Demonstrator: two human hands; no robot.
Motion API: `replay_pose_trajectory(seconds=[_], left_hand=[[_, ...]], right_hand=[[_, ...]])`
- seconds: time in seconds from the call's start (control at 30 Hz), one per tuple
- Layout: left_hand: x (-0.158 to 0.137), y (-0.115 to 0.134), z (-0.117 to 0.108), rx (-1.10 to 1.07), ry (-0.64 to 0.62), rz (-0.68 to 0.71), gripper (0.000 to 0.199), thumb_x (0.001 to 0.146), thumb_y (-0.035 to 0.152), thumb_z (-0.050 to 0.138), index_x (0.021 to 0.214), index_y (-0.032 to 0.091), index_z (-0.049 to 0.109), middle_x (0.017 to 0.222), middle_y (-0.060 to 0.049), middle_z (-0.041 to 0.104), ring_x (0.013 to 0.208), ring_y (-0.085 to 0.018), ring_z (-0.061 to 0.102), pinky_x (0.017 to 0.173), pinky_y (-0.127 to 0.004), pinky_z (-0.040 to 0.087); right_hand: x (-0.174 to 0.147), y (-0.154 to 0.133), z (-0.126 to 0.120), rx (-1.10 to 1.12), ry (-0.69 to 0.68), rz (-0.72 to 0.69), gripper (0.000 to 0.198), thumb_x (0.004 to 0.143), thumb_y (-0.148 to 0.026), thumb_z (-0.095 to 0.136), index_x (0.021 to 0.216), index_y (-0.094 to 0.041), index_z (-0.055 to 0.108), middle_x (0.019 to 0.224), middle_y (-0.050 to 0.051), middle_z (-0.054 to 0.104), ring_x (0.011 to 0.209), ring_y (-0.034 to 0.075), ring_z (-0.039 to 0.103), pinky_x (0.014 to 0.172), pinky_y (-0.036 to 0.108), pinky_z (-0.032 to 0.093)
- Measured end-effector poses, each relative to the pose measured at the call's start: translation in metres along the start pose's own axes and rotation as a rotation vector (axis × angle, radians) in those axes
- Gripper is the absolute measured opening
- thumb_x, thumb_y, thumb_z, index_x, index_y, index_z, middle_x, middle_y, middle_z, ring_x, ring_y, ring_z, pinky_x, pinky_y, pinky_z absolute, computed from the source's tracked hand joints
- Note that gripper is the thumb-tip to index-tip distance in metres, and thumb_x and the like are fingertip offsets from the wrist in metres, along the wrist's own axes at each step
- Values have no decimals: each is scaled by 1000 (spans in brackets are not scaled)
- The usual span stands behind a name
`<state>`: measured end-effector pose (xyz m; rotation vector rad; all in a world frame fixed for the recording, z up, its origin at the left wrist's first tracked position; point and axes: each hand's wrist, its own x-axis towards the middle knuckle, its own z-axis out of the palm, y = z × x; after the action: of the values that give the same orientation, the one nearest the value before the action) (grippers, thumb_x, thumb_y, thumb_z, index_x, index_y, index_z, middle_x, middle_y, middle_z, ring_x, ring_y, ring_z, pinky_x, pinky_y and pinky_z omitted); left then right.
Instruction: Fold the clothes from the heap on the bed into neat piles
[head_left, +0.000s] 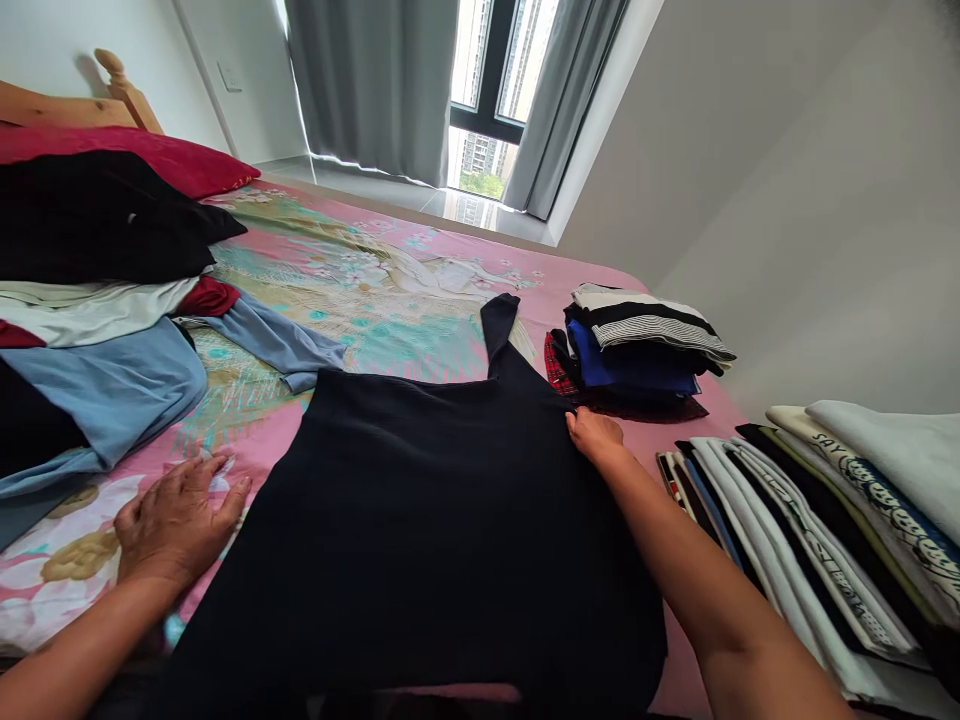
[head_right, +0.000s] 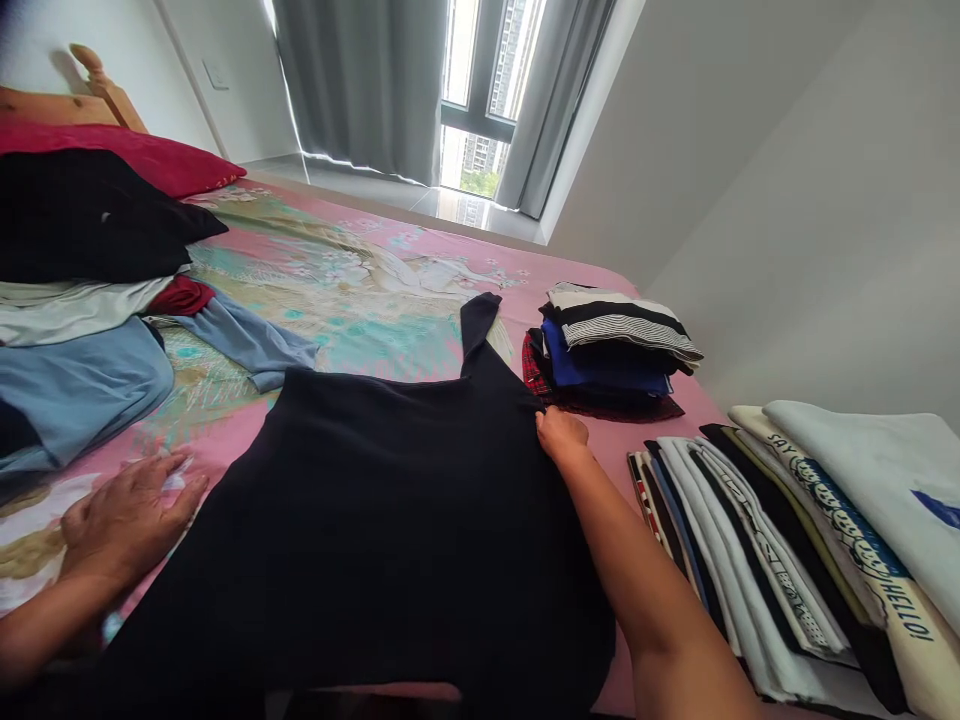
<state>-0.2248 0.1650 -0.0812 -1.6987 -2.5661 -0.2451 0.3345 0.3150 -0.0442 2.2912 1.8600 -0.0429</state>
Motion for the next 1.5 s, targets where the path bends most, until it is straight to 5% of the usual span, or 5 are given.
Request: replay_pose_trajectory(seconds=[0.37, 0.63, 0.93, 1.17, 1.5], left_hand=[[-7, 4, -5, 57, 71, 39, 48, 86, 46, 43, 127, 22, 47, 133, -10, 49, 124, -27, 40, 103, -43, 25], [-15, 7, -6, 22, 92, 3, 49, 86, 43, 43, 129, 21, 47, 136, -12, 47, 127, -28, 37, 104, -45, 23], [-20, 3, -2, -31, 163, 17, 47, 84, 43, 45, 126, 24, 49, 135, -10, 48, 127, -26, 37, 105, -43, 22], [-23, 0, 2, -67, 189, 20, 46, 84, 43, 46, 125, 24, 50, 133, -11, 49, 127, -26, 37, 106, -44, 20], [-24, -4, 3, -132, 200, 32, 49, 82, 43, 48, 126, 22, 50, 132, -13, 50, 127, -28, 38, 106, -46, 21]], right_hand=[[-2, 24, 20, -43, 296, 31, 33, 93, -36, 35, 107, -14, 55, 107, 17, 58, 103, 29, 53, 80, 38, 40], [-21, -128, -24, 337, 358, -522, 23, 93, -31, 37, 101, -22, 56, 102, 6, 60, 93, 18, 55, 77, 26, 38], [-3, -283, -40, 245, 132, -654, 26, 89, -33, 47, 108, -22, 61, 113, 10, 56, 110, 26, 48, 86, 35, 39], [-9, -341, -27, 263, 14, -765, 31, 85, -42, 50, 108, -22, 56, 115, 9, 55, 111, 23, 48, 92, 35, 36], [20, -359, -53, 260, -345, -796, 30, 72, -38, 62, 95, -19, 62, 88, 2, 66, 74, 15, 60, 59, 22, 40]])
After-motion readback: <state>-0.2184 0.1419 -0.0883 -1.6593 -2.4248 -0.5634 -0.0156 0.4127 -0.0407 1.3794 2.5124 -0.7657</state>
